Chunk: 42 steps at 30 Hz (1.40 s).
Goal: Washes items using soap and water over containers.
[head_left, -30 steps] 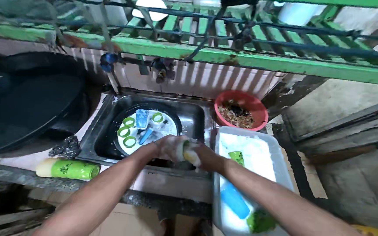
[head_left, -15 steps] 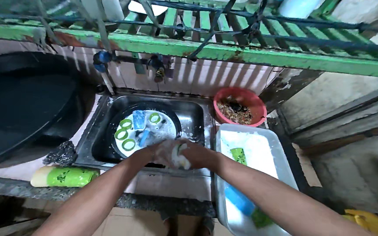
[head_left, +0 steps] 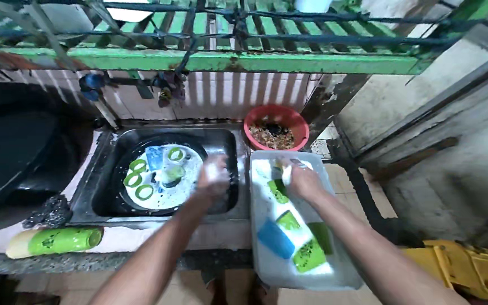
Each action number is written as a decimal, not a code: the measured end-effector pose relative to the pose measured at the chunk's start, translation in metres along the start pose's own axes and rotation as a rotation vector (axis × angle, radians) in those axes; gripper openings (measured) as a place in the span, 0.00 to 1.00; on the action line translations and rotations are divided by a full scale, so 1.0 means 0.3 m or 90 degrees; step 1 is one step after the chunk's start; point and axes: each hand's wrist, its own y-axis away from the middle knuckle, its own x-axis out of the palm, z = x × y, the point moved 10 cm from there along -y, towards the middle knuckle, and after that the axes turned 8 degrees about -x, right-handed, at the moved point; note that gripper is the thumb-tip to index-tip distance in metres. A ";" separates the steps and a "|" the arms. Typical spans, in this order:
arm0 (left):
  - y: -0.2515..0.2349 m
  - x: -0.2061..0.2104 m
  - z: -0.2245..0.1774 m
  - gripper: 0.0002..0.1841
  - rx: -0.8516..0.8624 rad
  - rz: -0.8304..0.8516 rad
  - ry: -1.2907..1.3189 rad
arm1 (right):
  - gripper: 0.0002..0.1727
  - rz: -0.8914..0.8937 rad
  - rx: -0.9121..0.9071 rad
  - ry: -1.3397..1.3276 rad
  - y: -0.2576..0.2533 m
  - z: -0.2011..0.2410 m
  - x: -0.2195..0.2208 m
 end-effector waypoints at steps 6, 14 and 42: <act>0.046 0.550 -0.320 0.43 -0.251 0.240 -0.115 | 0.37 0.258 0.063 0.109 0.063 -0.238 0.293; -0.019 0.680 -0.174 0.33 -0.365 0.159 0.193 | 0.27 -0.036 0.124 -0.409 0.194 -0.119 0.158; 0.114 0.658 -0.215 0.28 -0.381 0.126 0.794 | 0.24 -0.206 0.044 -0.404 0.163 -0.051 -0.033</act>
